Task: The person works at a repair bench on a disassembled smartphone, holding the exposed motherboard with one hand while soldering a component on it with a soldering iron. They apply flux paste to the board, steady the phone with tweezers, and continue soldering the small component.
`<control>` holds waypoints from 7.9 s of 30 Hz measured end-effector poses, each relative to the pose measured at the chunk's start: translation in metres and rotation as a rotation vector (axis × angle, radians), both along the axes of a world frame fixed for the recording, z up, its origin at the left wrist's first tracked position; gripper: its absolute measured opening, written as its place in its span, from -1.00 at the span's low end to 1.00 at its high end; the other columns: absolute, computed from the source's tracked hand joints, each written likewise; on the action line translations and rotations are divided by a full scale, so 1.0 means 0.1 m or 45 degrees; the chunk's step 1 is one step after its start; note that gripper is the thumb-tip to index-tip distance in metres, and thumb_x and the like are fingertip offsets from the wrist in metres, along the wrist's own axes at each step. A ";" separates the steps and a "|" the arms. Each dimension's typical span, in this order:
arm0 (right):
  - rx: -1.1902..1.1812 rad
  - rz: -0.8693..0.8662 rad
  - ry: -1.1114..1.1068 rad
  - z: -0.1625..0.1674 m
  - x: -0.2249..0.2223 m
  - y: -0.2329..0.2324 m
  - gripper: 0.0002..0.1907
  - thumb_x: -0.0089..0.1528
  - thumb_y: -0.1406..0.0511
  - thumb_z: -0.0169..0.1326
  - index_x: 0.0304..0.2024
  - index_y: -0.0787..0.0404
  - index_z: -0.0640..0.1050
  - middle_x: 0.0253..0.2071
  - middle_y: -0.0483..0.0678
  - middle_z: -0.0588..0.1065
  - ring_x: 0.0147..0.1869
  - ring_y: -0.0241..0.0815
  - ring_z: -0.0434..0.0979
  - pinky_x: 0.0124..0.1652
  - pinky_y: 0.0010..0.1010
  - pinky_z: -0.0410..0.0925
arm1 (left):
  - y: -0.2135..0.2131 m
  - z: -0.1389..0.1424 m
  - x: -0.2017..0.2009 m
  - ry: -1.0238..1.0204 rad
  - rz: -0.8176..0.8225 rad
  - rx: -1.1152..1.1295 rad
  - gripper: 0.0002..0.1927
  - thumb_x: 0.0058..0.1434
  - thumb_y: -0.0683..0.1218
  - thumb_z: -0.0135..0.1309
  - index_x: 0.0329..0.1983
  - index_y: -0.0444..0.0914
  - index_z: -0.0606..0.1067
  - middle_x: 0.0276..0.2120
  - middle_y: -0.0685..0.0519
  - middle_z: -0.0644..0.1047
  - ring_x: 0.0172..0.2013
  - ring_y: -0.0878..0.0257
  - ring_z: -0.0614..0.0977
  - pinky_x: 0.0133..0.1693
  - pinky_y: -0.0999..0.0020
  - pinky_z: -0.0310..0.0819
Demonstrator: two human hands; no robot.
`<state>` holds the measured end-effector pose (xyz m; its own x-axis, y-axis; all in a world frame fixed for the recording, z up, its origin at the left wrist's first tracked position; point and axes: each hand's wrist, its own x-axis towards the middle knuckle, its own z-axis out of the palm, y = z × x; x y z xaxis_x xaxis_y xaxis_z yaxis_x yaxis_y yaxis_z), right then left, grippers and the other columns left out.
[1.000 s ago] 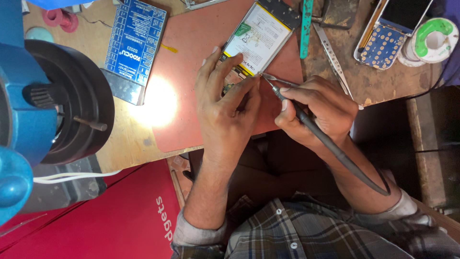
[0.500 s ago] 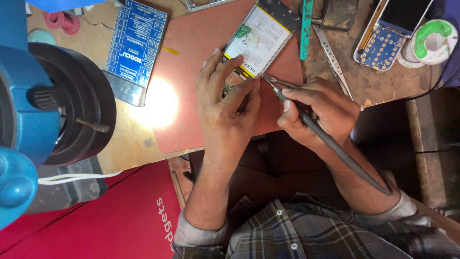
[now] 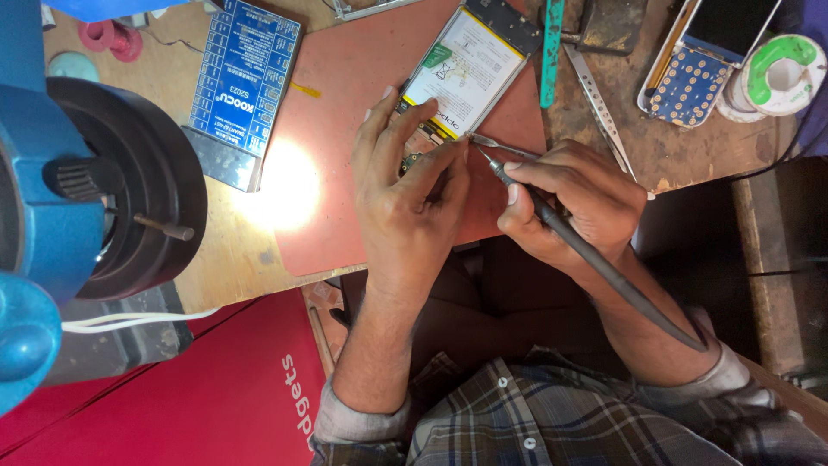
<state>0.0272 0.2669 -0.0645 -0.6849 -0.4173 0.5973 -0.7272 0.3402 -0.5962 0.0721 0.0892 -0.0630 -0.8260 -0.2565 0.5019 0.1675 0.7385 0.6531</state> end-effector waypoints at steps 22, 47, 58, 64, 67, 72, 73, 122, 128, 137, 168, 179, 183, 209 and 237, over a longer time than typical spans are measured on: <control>-0.043 0.012 0.010 -0.02 0.00 0.00 -0.86 0.29 0.47 0.23 -0.11 0.42 0.58 -0.23 0.09 0.57 -0.26 -0.09 0.63 -0.25 -0.40 0.48 | 0.00 -0.01 0.01 -0.006 -0.021 0.002 -0.82 0.21 -0.27 0.31 -0.13 -0.25 0.65 0.17 0.00 0.52 0.38 -0.10 0.42 0.43 -0.08 0.31; -0.014 0.026 0.026 -0.05 0.00 0.01 -0.84 0.24 0.46 0.26 -0.14 0.41 0.59 -0.27 0.07 0.56 -0.28 -0.07 0.61 -0.25 -0.36 0.47 | -0.01 -0.03 0.01 -0.002 -0.017 -0.004 -0.84 0.24 -0.26 0.32 -0.11 -0.27 0.64 0.18 0.01 0.52 0.39 -0.08 0.41 0.37 -0.01 0.30; -0.032 0.004 0.055 -0.06 -0.01 -0.01 -0.86 0.27 0.45 0.25 -0.15 0.42 0.59 -0.28 0.08 0.56 -0.29 -0.05 0.62 -0.28 -0.38 0.46 | 0.00 -0.04 0.00 0.003 -0.014 -0.010 -0.83 0.24 -0.26 0.32 -0.11 -0.26 0.64 0.18 0.02 0.52 0.39 -0.08 0.42 0.37 0.00 0.31; -0.047 0.015 0.067 -0.06 -0.01 -0.01 -0.86 0.28 0.45 0.24 -0.15 0.43 0.58 -0.29 0.08 0.55 -0.27 -0.04 0.62 -0.28 -0.37 0.46 | 0.00 -0.04 0.01 0.010 -0.011 -0.015 -0.84 0.23 -0.27 0.32 -0.13 -0.26 0.64 0.18 0.02 0.52 0.39 -0.08 0.42 0.38 -0.02 0.31; -0.059 0.014 0.055 -0.05 0.00 0.00 -0.85 0.28 0.44 0.25 -0.15 0.43 0.58 -0.29 0.08 0.55 -0.25 -0.04 0.62 -0.28 -0.38 0.46 | 0.00 -0.04 0.01 0.003 -0.016 -0.003 -0.85 0.24 -0.26 0.32 -0.13 -0.27 0.63 0.18 0.01 0.52 0.38 -0.08 0.42 0.37 -0.01 0.32; -0.065 -0.002 0.021 -0.04 0.01 0.01 -0.86 0.29 0.45 0.24 -0.14 0.43 0.58 -0.29 0.08 0.55 -0.30 -0.08 0.62 -0.28 -0.39 0.47 | 0.00 -0.03 0.00 0.010 -0.015 -0.018 -0.85 0.20 -0.27 0.32 -0.17 -0.26 0.64 0.16 -0.01 0.52 0.37 -0.10 0.42 0.43 -0.10 0.30; -0.059 0.002 0.033 -0.05 0.00 0.00 -0.86 0.29 0.45 0.25 -0.15 0.42 0.58 -0.29 0.07 0.55 -0.30 -0.07 0.62 -0.27 -0.38 0.46 | 0.00 -0.02 0.00 0.011 -0.013 -0.019 -0.85 0.21 -0.27 0.32 -0.16 -0.27 0.64 0.16 -0.01 0.52 0.37 -0.10 0.43 0.41 -0.09 0.30; -0.025 -0.016 0.029 -0.06 0.00 0.01 -0.84 0.31 0.42 0.25 -0.11 0.42 0.60 -0.24 0.08 0.58 -0.28 -0.08 0.63 -0.25 -0.38 0.48 | 0.01 -0.02 -0.01 -0.002 -0.013 0.005 -0.84 0.25 -0.26 0.32 -0.12 -0.29 0.64 0.16 -0.01 0.52 0.36 -0.09 0.43 0.38 -0.05 0.30; -0.006 -0.004 0.050 -0.07 -0.02 0.00 -0.85 0.30 0.42 0.26 -0.13 0.40 0.61 -0.28 0.06 0.57 -0.26 -0.07 0.62 -0.28 -0.39 0.47 | 0.00 -0.03 -0.01 0.010 -0.013 -0.010 -0.84 0.24 -0.27 0.32 -0.12 -0.28 0.64 0.16 0.00 0.52 0.38 -0.09 0.43 0.38 -0.05 0.29; 0.014 -0.019 0.047 -0.08 -0.01 0.01 -0.85 0.28 0.44 0.26 -0.11 0.39 0.61 -0.27 0.06 0.57 -0.31 -0.10 0.60 -0.28 -0.38 0.45 | 0.00 -0.04 -0.01 0.019 -0.010 0.006 -0.86 0.25 -0.26 0.32 -0.14 -0.29 0.63 0.16 0.00 0.52 0.38 -0.09 0.43 0.37 -0.03 0.32; -0.031 -0.005 0.036 -0.09 0.00 0.02 -0.86 0.32 0.42 0.25 -0.11 0.40 0.59 -0.26 0.07 0.57 -0.26 -0.07 0.64 -0.26 -0.38 0.48 | 0.01 -0.05 0.00 0.005 -0.011 -0.004 -0.85 0.25 -0.27 0.31 -0.13 -0.30 0.63 0.17 0.01 0.52 0.39 -0.10 0.43 0.37 -0.03 0.32; 0.016 -0.006 0.062 -0.08 -0.01 0.00 -0.84 0.28 0.42 0.27 -0.13 0.39 0.60 -0.29 0.04 0.56 -0.26 -0.07 0.61 -0.31 -0.39 0.43 | 0.01 -0.05 0.00 0.009 -0.010 0.007 -0.84 0.26 -0.27 0.32 -0.11 -0.30 0.63 0.17 0.01 0.52 0.38 -0.10 0.43 0.36 -0.02 0.34; 0.008 0.007 0.051 -0.07 -0.01 0.01 -0.84 0.30 0.42 0.26 -0.12 0.39 0.60 -0.27 0.05 0.56 -0.31 -0.10 0.61 -0.30 -0.39 0.44 | 0.01 -0.05 -0.01 0.014 -0.008 0.011 -0.85 0.26 -0.27 0.32 -0.13 -0.30 0.62 0.16 0.01 0.52 0.39 -0.09 0.43 0.36 -0.02 0.34; 0.023 -0.002 0.049 -0.07 -0.01 0.01 -0.86 0.29 0.44 0.24 -0.12 0.39 0.60 -0.27 0.04 0.57 -0.30 -0.12 0.61 -0.29 -0.40 0.44 | 0.01 -0.05 -0.02 0.012 -0.010 0.004 -0.85 0.27 -0.27 0.31 -0.11 -0.32 0.62 0.16 0.01 0.52 0.38 -0.09 0.43 0.37 -0.03 0.32; 0.007 -0.033 0.064 -0.10 -0.01 0.00 -0.86 0.30 0.41 0.25 -0.14 0.39 0.60 -0.29 0.05 0.57 -0.32 -0.08 0.61 -0.28 -0.37 0.45 | -0.05 0.04 0.01 -0.039 -0.029 0.209 -0.70 0.32 -0.29 0.21 0.11 -0.32 0.54 0.18 -0.05 0.51 0.33 -0.03 0.49 0.35 0.16 0.40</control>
